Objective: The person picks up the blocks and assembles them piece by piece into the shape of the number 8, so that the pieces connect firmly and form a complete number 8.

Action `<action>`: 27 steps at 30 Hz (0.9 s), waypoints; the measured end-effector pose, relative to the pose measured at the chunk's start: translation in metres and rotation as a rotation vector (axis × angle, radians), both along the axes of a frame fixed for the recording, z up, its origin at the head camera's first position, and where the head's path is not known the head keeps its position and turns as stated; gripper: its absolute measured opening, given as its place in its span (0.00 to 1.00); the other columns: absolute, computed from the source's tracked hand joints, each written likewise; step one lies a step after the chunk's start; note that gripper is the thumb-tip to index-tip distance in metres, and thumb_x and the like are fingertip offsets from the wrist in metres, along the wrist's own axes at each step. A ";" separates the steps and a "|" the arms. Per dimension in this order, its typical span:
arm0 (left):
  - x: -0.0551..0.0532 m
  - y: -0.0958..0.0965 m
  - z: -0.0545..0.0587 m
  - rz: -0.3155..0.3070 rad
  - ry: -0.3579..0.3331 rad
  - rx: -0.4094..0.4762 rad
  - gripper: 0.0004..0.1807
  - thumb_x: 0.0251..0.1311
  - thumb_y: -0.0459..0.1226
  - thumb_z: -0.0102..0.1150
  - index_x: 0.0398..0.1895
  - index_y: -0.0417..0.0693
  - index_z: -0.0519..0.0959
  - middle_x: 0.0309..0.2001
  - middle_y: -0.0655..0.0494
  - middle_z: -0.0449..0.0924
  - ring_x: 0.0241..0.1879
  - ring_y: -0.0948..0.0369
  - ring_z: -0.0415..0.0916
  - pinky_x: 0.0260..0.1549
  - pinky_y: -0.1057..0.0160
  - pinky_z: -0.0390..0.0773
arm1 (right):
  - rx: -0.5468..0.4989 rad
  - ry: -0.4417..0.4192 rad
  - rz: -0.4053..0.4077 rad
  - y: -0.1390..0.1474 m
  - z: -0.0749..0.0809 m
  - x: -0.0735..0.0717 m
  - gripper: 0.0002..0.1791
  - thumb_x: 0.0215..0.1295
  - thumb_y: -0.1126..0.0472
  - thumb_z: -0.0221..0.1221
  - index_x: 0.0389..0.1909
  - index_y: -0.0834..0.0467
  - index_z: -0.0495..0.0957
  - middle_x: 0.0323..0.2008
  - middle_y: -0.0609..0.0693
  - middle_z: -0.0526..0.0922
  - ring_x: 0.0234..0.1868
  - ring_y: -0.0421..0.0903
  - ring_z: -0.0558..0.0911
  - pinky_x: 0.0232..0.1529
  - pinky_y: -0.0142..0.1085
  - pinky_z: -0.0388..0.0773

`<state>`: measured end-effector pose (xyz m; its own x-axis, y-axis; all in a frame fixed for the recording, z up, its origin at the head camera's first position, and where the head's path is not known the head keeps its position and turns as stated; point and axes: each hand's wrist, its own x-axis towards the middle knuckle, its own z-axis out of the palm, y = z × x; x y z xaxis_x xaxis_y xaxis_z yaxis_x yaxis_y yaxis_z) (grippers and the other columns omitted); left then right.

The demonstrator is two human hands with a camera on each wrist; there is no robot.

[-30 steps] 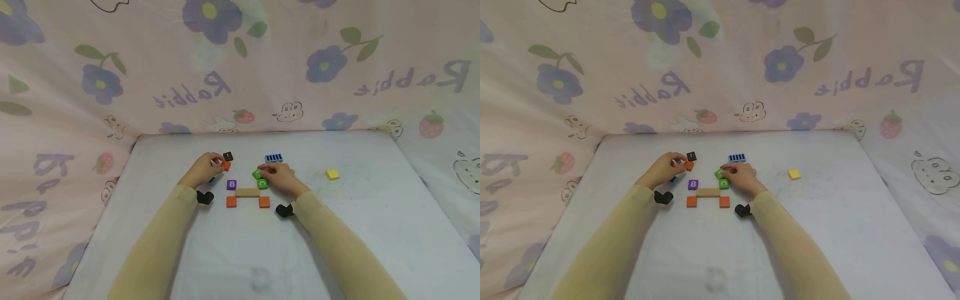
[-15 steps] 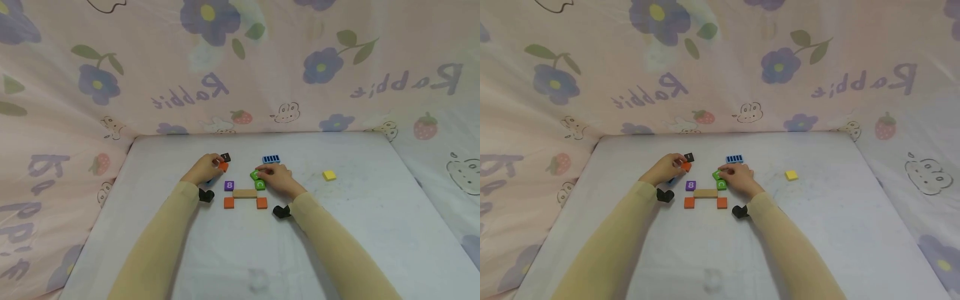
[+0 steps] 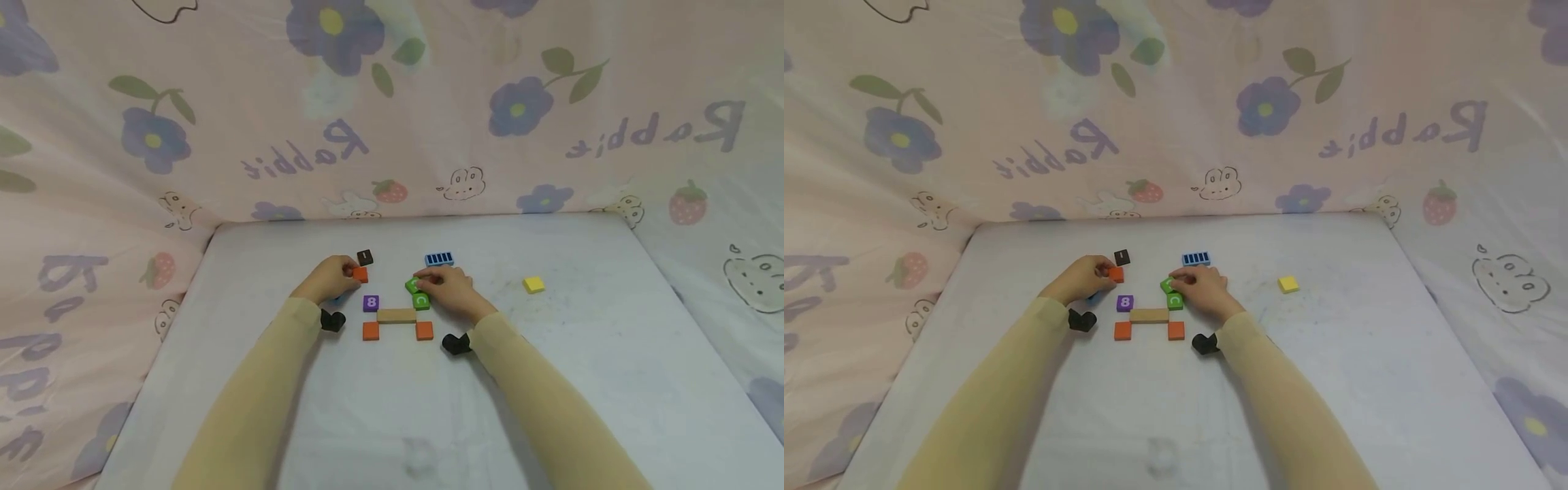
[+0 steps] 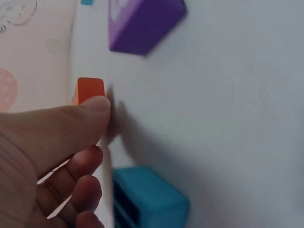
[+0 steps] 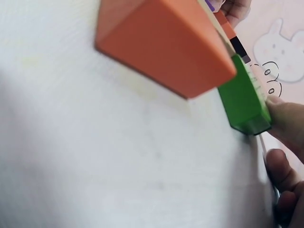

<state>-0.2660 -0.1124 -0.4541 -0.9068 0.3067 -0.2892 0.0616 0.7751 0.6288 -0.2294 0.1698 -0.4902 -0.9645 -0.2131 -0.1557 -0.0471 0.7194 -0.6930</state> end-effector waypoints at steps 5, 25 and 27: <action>0.005 0.010 0.007 -0.044 0.036 0.039 0.22 0.59 0.38 0.65 0.57 0.46 0.75 0.46 0.52 0.74 0.46 0.54 0.70 0.48 0.56 0.71 | -0.002 -0.017 -0.005 0.002 0.002 -0.001 0.18 0.68 0.42 0.56 0.54 0.41 0.79 0.41 0.44 0.78 0.51 0.50 0.68 0.59 0.57 0.47; 0.005 0.020 0.004 -0.127 -0.019 -0.026 0.20 0.64 0.37 0.60 0.59 0.48 0.75 0.48 0.50 0.76 0.48 0.54 0.73 0.52 0.54 0.71 | 0.001 -0.021 -0.012 0.000 -0.002 -0.001 0.18 0.67 0.41 0.56 0.54 0.41 0.79 0.41 0.45 0.77 0.52 0.50 0.66 0.57 0.55 0.48; 0.005 0.022 0.004 -0.121 -0.003 -0.028 0.21 0.65 0.39 0.60 0.60 0.46 0.74 0.47 0.50 0.76 0.47 0.55 0.72 0.51 0.54 0.71 | 0.000 -0.016 -0.013 0.000 -0.001 -0.001 0.19 0.67 0.41 0.56 0.54 0.41 0.79 0.42 0.45 0.77 0.52 0.50 0.66 0.57 0.55 0.49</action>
<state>-0.2610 -0.0909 -0.4503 -0.8628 0.4055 -0.3018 0.1540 0.7795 0.6072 -0.2307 0.1696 -0.4910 -0.9648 -0.2001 -0.1708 -0.0266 0.7200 -0.6935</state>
